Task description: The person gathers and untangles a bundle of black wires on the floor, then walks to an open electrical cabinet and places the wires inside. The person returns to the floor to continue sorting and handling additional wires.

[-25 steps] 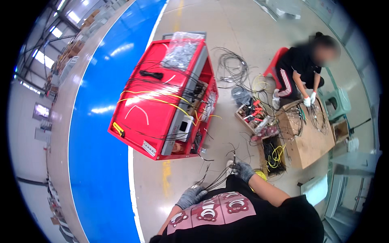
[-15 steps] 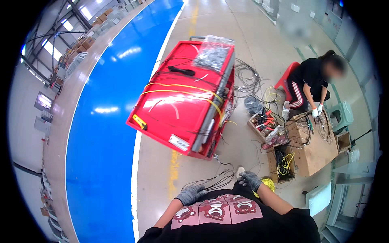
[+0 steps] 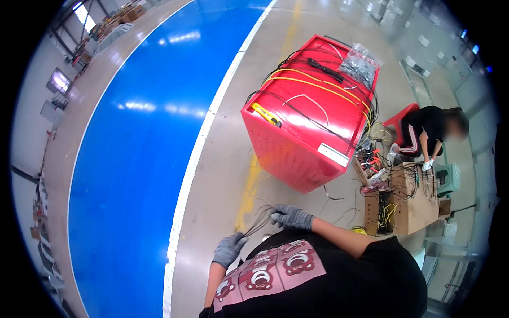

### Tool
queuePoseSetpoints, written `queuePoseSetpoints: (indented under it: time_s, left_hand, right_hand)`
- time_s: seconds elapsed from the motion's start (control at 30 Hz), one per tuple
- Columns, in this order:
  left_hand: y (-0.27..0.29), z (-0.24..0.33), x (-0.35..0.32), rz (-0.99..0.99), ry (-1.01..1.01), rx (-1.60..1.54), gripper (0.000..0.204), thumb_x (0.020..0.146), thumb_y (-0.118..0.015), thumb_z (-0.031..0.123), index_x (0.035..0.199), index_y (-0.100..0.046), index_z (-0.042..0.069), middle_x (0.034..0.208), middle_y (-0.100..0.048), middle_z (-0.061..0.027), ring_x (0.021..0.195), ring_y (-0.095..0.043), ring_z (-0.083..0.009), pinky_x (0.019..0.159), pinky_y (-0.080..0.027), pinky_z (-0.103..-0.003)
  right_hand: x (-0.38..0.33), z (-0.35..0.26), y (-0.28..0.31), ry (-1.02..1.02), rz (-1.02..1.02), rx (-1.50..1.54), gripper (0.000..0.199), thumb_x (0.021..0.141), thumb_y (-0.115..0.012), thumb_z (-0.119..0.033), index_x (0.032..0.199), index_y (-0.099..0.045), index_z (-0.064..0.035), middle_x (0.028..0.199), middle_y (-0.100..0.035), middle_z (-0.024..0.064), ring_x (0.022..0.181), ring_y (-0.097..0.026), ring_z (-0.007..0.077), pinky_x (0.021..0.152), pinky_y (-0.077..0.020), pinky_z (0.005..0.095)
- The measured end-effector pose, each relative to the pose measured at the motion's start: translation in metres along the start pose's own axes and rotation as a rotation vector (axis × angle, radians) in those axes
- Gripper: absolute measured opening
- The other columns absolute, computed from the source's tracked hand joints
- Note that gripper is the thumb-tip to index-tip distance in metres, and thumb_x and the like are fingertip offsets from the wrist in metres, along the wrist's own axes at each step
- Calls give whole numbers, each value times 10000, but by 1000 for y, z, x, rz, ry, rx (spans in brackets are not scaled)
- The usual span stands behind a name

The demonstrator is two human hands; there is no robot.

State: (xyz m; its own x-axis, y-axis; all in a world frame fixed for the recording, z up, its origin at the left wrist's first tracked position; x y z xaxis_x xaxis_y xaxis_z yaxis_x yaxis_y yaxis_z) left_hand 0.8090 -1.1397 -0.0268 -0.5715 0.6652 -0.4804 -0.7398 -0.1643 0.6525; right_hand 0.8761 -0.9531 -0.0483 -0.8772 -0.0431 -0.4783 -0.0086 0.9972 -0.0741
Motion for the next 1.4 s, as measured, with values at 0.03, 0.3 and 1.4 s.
queuePoseSetpoints:
  time_s: [0.03,0.3,1.4]
  left_hand:
    - [15,-15,4,57,-7,-11,367,874,-491,429,960,-596,89,826,-632,-176,819,-598,-367,701,-458,-450]
    - [153,-99,57,284,184,16,311,845,-572,356,937,-617,62,838,-638,-183,800,-609,-363,696,-471,-426]
    - [513,70,720,-99,-528,85,274,866,-595,226,940,-598,-38,711,-619,-94,560,-504,-117,529,-436,-290]
  right_hand:
    - [12,-13,-1,25,9,-33,225,901,-496,-204,1060,-536,-50,821,-602,24,649,-557,107,593,-470,257]
    - [132,-180,4,451,43,-97,155,882,-523,-170,977,-543,-50,789,-601,83,698,-583,172,680,-486,304]
    - [418,-461,304,476,1027,-89,159,872,-526,-89,999,-590,-16,871,-633,123,792,-633,229,735,-494,305]
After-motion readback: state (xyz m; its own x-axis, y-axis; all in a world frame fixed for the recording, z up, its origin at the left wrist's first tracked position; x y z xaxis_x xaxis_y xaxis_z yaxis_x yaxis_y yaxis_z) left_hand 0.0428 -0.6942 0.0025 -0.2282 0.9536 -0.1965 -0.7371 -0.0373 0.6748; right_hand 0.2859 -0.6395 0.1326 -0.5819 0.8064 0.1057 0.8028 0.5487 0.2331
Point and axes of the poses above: each hand's wrist, its own x-axis towards the middle knuckle, its own y-axis out of the back of the hand, z = x × y, the point moved 10 cm from there along x, towards the middle knuckle
